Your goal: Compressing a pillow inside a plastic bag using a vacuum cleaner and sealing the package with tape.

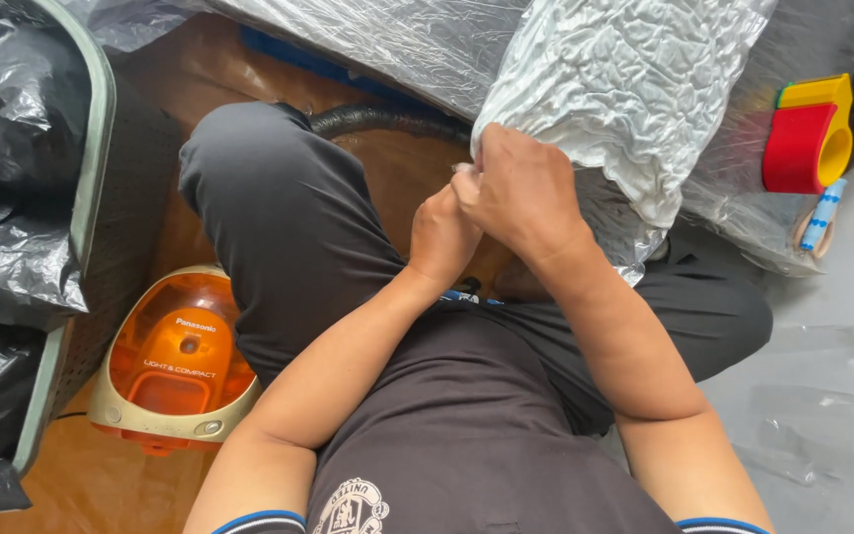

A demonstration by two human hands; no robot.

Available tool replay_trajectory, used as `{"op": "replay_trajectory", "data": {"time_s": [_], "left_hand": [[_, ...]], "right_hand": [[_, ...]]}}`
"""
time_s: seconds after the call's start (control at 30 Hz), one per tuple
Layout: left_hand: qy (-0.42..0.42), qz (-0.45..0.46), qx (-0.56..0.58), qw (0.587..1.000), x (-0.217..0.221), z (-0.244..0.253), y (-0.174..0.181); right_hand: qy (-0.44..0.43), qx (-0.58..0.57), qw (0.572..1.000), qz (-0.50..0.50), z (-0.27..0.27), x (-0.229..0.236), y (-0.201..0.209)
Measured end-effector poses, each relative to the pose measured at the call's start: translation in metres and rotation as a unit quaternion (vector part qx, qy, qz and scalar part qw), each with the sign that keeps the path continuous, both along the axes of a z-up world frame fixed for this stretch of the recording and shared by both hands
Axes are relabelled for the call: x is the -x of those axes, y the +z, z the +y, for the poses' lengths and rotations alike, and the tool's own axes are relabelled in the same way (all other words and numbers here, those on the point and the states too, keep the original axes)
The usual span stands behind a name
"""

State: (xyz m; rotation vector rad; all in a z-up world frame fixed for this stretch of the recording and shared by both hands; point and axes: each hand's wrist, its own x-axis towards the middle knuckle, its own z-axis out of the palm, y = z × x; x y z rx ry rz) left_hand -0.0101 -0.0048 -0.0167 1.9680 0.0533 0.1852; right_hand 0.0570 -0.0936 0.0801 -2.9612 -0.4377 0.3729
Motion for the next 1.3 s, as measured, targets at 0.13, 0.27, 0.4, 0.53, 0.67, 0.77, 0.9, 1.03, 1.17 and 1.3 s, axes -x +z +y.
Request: {"op": "replay_trajectory", "data": {"time_s": [0.13, 0.27, 0.4, 0.53, 0.67, 0.77, 0.9, 1.03, 1.17, 1.3], "left_hand": [[-0.029, 0.025, 0.013, 0.999, -0.003, 0.004, -0.002], [-0.138, 0.065, 0.008, 0.988, -0.005, 0.009, -0.003], [-0.216, 0.134, 0.067, 0.965, -0.010, 0.021, 0.016], [-0.251, 0.203, 0.139, 0.936, -0.012, 0.020, 0.006], [-0.250, 0.238, 0.222, 0.912, -0.011, 0.020, 0.004], [-0.263, 0.237, 0.213, 0.911, -0.013, 0.023, 0.005], [-0.298, 0.246, 0.170, 0.907, -0.017, 0.032, 0.013], [-0.328, 0.250, 0.128, 0.902, -0.022, 0.036, 0.025], [-0.307, 0.247, 0.111, 0.912, -0.021, 0.038, 0.031], [-0.277, 0.249, 0.064, 0.926, -0.018, 0.037, 0.036]], "right_hand": [[-0.016, -0.002, 1.000, 0.018, -0.020, 0.006, 0.022], [-0.092, -0.102, 0.990, 0.025, -0.028, 0.019, 0.037], [-0.158, -0.217, 0.963, 0.015, -0.046, 0.038, 0.026], [-0.212, -0.311, 0.926, 0.020, -0.054, 0.062, 0.007], [-0.224, -0.485, 0.845, 0.000, -0.067, 0.084, -0.031], [-0.228, -0.505, 0.832, -0.013, -0.074, 0.093, -0.052], [-0.184, -0.461, 0.865, -0.075, -0.075, 0.093, -0.056], [-0.151, -0.399, 0.893, -0.143, -0.072, 0.089, -0.049], [-0.114, -0.394, 0.900, -0.150, -0.073, 0.088, -0.049], [-0.216, -0.462, 0.860, -0.039, -0.072, 0.107, -0.067]]}}
